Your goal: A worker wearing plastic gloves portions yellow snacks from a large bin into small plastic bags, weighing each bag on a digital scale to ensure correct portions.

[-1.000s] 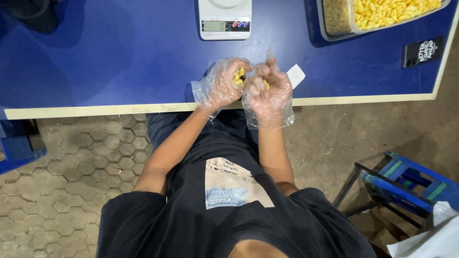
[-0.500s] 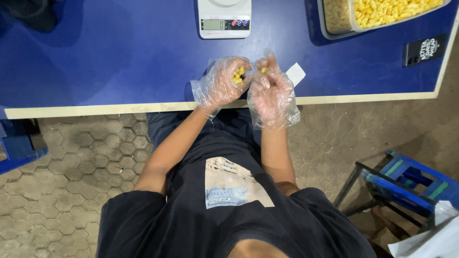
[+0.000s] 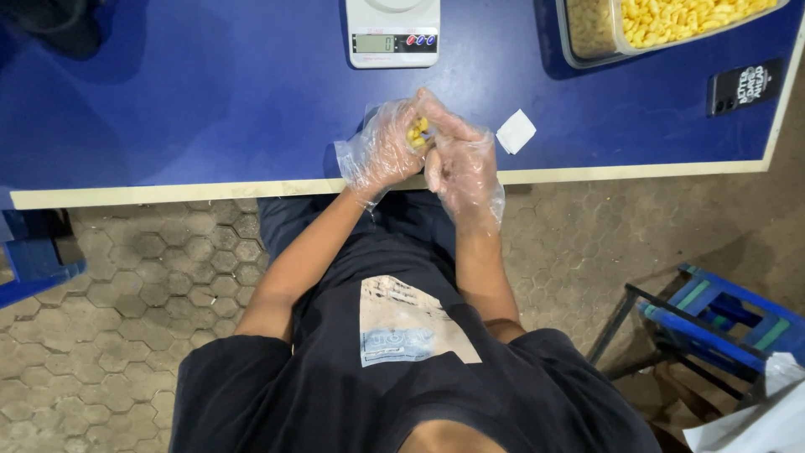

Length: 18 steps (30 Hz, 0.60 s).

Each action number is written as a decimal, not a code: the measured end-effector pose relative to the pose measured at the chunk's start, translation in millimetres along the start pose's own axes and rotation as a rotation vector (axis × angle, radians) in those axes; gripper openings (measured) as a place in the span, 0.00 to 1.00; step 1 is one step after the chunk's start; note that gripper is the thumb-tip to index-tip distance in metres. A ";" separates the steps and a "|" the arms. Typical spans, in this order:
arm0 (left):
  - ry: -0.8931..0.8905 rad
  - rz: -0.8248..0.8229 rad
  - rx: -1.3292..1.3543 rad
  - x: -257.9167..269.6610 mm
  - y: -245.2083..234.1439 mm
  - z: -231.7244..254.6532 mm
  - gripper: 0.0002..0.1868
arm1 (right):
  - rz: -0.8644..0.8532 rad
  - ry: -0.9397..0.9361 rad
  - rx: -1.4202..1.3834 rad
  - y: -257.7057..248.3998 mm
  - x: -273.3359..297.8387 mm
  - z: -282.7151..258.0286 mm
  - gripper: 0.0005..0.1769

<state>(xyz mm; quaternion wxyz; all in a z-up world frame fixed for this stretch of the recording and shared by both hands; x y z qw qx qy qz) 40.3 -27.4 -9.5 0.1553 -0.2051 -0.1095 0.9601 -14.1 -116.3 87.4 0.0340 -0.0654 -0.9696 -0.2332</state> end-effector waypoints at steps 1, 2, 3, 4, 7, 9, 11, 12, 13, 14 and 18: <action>-0.009 0.031 -0.030 2.9 2.7 -3.4 0.11 | 0.037 0.024 0.039 3.7 -0.1 -5.8 0.24; -0.010 0.034 -0.032 -2.4 -7.0 6.9 0.11 | 0.034 0.026 0.039 -1.6 -2.6 -1.6 0.24; 0.004 0.029 -0.001 -8.1 -15.1 18.1 0.10 | 0.023 0.042 -0.119 -7.2 -4.9 3.0 0.23; 0.018 0.025 0.031 -13.9 -23.0 29.3 0.11 | 0.012 0.057 -0.277 -12.9 -7.2 7.2 0.21; 0.015 0.020 0.064 -13.2 -19.1 21.7 0.10 | -0.018 0.100 -0.750 -35.8 -13.1 26.3 0.18; 0.014 0.021 0.040 -11.2 -16.0 21.2 0.10 | 0.161 0.171 -0.826 -49.7 -11.7 41.0 0.17; 0.012 0.022 0.017 -11.4 -17.8 23.9 0.10 | 0.341 0.243 -0.895 -52.0 -7.5 47.4 0.16; 0.017 0.024 0.032 -12.7 -20.8 27.1 0.11 | 0.346 0.209 -0.899 -46.1 -6.4 41.6 0.19; 0.020 0.024 0.048 -13.5 -23.3 30.7 0.11 | 0.354 0.176 -0.902 -40.4 -4.4 35.6 0.23; 0.019 0.024 0.050 -13.8 -20.1 26.5 0.11 | 0.356 0.175 -0.901 -49.6 -4.2 39.2 0.23; -0.006 0.020 0.059 -11.7 -18.8 22.0 0.13 | 0.012 0.161 -0.851 -42.0 -9.5 35.9 0.27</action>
Point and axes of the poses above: each hand's wrist, its own x-axis away from the middle knuckle, its own y-axis out of the palm, z = x × y, the point moved 5 cm from there along -x, towards the middle knuckle, and after that the axes turned 1 degree about -x, right-handed, at the moved point
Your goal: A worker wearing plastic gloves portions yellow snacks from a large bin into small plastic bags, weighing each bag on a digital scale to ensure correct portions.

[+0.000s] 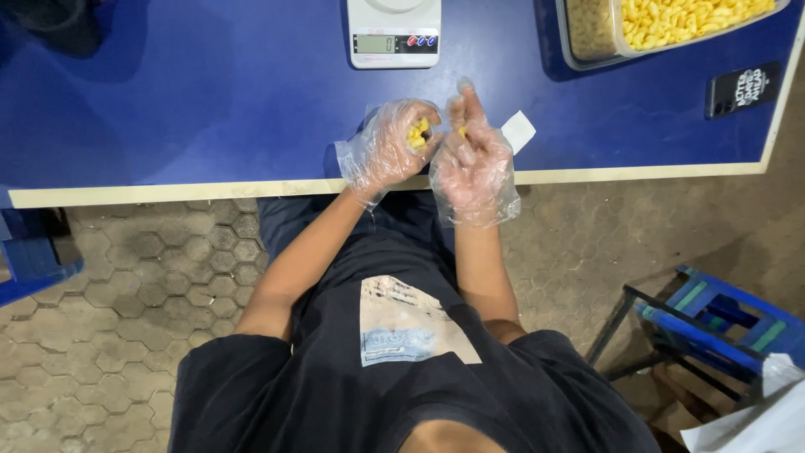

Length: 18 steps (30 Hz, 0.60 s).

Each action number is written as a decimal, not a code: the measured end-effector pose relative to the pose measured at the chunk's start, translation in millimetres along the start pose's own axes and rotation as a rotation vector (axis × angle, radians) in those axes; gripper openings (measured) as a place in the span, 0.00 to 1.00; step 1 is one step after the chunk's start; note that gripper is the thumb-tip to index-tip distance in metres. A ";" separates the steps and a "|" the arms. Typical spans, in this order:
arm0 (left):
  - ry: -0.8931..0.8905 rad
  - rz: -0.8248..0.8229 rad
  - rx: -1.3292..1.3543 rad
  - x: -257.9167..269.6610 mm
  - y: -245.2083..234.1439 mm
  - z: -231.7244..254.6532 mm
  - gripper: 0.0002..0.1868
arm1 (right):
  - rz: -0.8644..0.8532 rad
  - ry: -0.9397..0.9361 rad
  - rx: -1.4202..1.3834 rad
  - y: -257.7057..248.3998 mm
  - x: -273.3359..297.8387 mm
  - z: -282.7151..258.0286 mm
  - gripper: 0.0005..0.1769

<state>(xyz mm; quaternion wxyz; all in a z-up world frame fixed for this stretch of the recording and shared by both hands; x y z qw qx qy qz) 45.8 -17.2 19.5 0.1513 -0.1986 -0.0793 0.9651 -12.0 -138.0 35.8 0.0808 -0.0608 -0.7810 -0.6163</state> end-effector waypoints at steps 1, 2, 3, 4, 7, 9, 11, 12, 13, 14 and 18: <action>-0.015 -0.008 0.009 -0.6 -1.0 2.8 0.13 | -0.071 0.007 0.035 10.0 -1.6 1.9 0.27; -0.014 -0.010 0.010 3.7 4.2 -6.4 0.13 | -0.071 0.005 0.035 12.8 -0.5 4.9 0.27; 0.004 -0.016 -0.018 7.8 10.0 -14.7 0.12 | -0.055 0.025 0.121 14.7 0.4 8.6 0.25; 0.022 -0.023 -0.046 12.1 15.6 -23.2 0.12 | -0.039 0.044 0.208 16.4 1.3 12.5 0.24; 0.017 -0.077 -0.010 10.0 13.3 -22.5 0.12 | -0.062 0.041 0.309 18.5 6.0 17.3 0.24; 0.031 -0.071 -0.021 14.3 14.3 -28.9 0.12 | -0.071 0.036 0.311 8.0 4.7 18.7 0.23; 0.047 -0.071 -0.027 11.8 14.7 -19.3 0.12 | -0.076 0.025 0.315 4.0 5.2 17.6 0.23; 0.049 -0.025 -0.096 7.1 11.4 -6.9 0.12 | -0.079 -0.002 0.337 5.5 5.9 15.6 0.21; 0.051 0.020 -0.163 2.6 8.0 6.0 0.13 | -0.081 -0.031 0.359 7.3 6.9 13.6 0.19; 0.053 0.018 -0.160 1.8 6.8 8.0 0.13 | -0.080 -0.035 0.361 12.9 8.7 9.5 0.19; 0.054 0.023 -0.069 -0.4 -6.3 12.0 0.10 | -0.105 -0.204 0.763 37.9 17.4 -8.2 0.16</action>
Point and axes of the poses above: each hand's wrist, its own x-axis away from the middle knuckle, its own y-axis out of the palm, z = x × y, the point moved 5 cm from there along -x, towards the middle knuckle, and after that the axes turned 1 degree about -x, right-handed, at the moved point
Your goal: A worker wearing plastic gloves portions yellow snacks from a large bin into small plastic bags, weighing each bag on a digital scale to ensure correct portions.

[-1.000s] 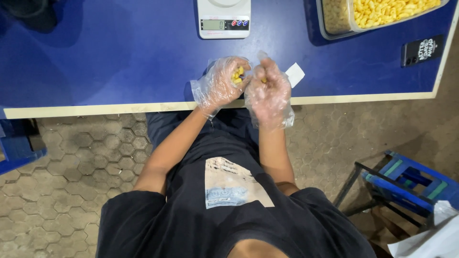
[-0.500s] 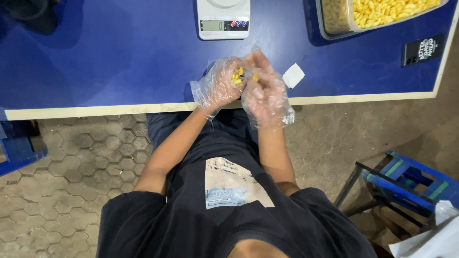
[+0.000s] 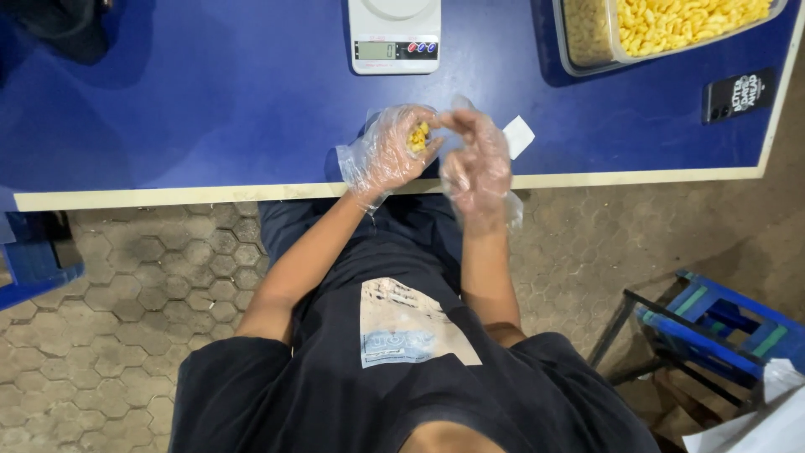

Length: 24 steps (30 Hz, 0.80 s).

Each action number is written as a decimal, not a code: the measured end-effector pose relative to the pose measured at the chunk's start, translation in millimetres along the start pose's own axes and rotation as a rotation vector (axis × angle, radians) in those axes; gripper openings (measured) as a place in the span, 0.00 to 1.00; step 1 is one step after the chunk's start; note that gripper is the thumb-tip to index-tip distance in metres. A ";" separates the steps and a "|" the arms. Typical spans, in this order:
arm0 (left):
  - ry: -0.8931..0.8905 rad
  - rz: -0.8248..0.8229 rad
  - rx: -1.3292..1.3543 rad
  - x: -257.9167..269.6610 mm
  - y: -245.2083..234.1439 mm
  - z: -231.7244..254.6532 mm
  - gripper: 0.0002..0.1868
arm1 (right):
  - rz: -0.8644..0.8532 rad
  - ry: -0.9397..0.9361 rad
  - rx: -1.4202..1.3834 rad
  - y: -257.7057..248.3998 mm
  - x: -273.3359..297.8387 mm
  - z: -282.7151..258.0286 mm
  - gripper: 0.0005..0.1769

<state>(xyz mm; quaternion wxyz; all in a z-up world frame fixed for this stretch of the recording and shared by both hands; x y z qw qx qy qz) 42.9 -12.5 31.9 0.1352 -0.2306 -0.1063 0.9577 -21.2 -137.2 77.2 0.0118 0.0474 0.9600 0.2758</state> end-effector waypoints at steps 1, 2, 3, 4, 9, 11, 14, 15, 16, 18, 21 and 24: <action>-0.003 -0.017 0.019 -0.7 -1.9 0.2 0.10 | 0.006 -0.125 0.337 1.7 2.3 -12.6 0.17; -0.002 -0.015 0.018 -0.1 -2.1 -1.7 0.10 | 0.004 -0.126 0.337 12.3 1.4 -27.9 0.17; 0.002 -0.031 -0.014 -0.2 -1.1 -3.2 0.11 | -0.015 -0.070 0.527 23.5 0.3 -40.8 0.16; 0.006 -0.047 -0.046 -0.3 0.0 -4.4 0.12 | -0.033 -0.014 0.716 34.0 -0.4 -53.9 0.15; -0.002 -0.089 0.043 -1.4 7.0 -8.0 0.10 | -0.390 0.077 1.385 25.9 9.6 -46.8 0.32; -0.007 -0.108 0.034 -6.8 0.2 3.2 0.07 | -0.426 0.127 1.527 15.0 15.4 -37.8 0.35; 0.033 -0.190 -0.124 -10.4 -2.5 15.8 0.04 | -0.530 0.096 1.587 9.7 23.7 -24.6 0.41; 0.085 -0.157 -0.165 -9.0 -7.3 24.7 0.04 | -0.574 0.101 1.694 16.6 24.7 -21.2 0.42; 0.137 -0.124 -0.206 -7.3 -12.0 33.7 0.03 | -0.618 0.105 1.802 23.4 25.8 -18.0 0.43; 0.084 -0.206 -0.279 -5.3 -5.7 26.8 0.03 | -0.685 0.085 1.930 45.7 23.4 -33.1 0.44; 0.061 -0.266 -0.381 -0.9 3.2 29.3 0.05 | -0.662 0.189 1.929 39.6 17.6 -28.3 0.30; 0.115 -0.224 -0.408 -1.1 0.7 37.6 0.06 | -0.628 0.282 1.804 5.4 17.5 5.8 0.18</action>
Point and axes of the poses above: each hand's wrist, its own x-axis away from the middle knuckle, its own y-axis out of the palm, z = x × y, the point moved 5 cm from there along -x, towards the middle knuckle, and after that the axes turned 1 degree about -x, right-handed, at the moved point
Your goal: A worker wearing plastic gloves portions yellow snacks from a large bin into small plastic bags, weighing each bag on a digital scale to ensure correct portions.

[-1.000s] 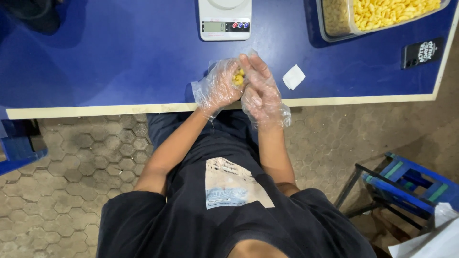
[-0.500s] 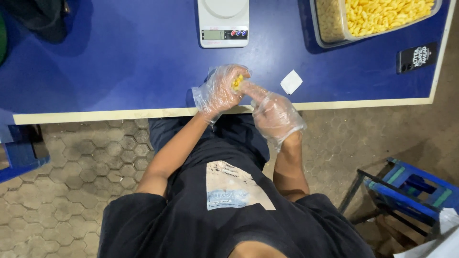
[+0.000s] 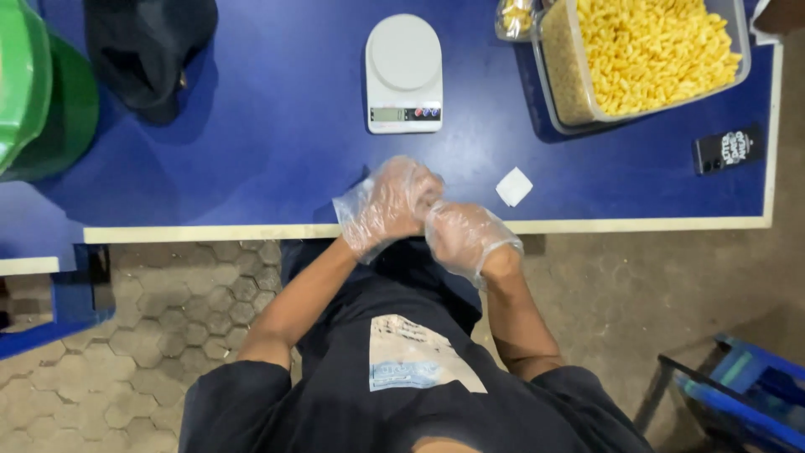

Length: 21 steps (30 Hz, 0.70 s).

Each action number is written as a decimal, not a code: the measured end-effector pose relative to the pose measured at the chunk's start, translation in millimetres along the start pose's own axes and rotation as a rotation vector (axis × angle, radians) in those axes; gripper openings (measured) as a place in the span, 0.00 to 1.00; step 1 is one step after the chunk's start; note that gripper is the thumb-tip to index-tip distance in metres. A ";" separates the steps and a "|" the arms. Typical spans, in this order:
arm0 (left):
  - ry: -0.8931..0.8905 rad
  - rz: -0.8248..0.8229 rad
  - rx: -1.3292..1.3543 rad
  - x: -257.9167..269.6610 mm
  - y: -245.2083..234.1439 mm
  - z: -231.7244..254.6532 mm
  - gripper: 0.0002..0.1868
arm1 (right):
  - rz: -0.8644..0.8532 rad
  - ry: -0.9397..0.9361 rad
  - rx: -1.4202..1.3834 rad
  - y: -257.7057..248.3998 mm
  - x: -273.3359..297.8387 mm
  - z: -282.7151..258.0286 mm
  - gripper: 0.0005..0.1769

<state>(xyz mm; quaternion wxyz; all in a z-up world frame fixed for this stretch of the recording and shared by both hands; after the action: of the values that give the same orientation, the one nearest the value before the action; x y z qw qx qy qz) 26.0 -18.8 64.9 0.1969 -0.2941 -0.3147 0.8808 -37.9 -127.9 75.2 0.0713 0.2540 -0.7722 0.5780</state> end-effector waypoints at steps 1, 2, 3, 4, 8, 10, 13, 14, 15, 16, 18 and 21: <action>0.015 0.016 0.014 0.4 -2.4 1.2 0.07 | -0.023 -0.026 0.026 17.4 -5.2 7.9 0.17; 0.022 0.021 0.005 0.8 -6.3 0.8 0.07 | -0.013 -0.031 0.028 61.9 -50.6 91.9 0.17; 0.041 0.043 0.032 0.7 -10.6 1.6 0.08 | 0.263 -0.240 0.908 129.5 -61.7 135.7 0.19; 0.061 0.064 0.059 0.5 -14.8 2.2 0.10 | 0.541 -0.435 1.791 226.8 -52.8 130.3 0.20; 0.115 0.106 0.107 0.8 -27.7 1.1 0.14 | 0.341 -0.370 1.106 133.3 -74.7 82.3 0.18; 0.152 0.137 0.167 2.7 -32.1 1.2 0.18 | 0.013 -0.261 0.060 89.4 -74.0 60.9 0.16; 0.124 0.183 0.033 14.0 1.8 -30.7 0.13 | 0.064 -0.254 -0.099 -85.8 -2.2 -44.7 0.17; 0.132 0.178 0.038 17.2 7.9 -34.6 0.13 | 0.070 -0.246 -0.101 -92.2 3.0 -36.6 0.17; 0.108 0.186 -0.007 19.4 14.5 -39.4 0.13 | 0.111 -0.322 -0.235 -102.1 10.1 -31.3 0.15; 0.084 0.195 -0.051 21.6 21.0 -43.8 0.13 | 0.153 -0.398 -0.369 -112.5 18.1 -25.5 0.17; 0.074 0.156 -0.101 37.0 64.3 -59.0 0.09 | 0.412 -0.319 -0.483 -118.0 14.3 47.3 0.15; 0.050 0.144 -0.172 40.4 91.9 -59.4 0.06 | 0.749 -0.131 -0.458 -131.5 -7.4 149.1 0.15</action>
<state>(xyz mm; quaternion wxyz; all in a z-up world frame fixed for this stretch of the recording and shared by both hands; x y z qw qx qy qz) 19.0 -37.9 -49.9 0.1147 -0.3535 -0.3624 0.8547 58.2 -290.8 137.0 -0.1379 -0.0294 -0.9220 0.3607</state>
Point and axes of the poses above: each hand's wrist, its own x-axis away from the middle knuckle, its own y-axis out of the palm, z = x × y, the point moved 5 cm from there along -x, towards the middle knuckle, and after that the axes turned 1 degree about -x, right-handed, at the moved point
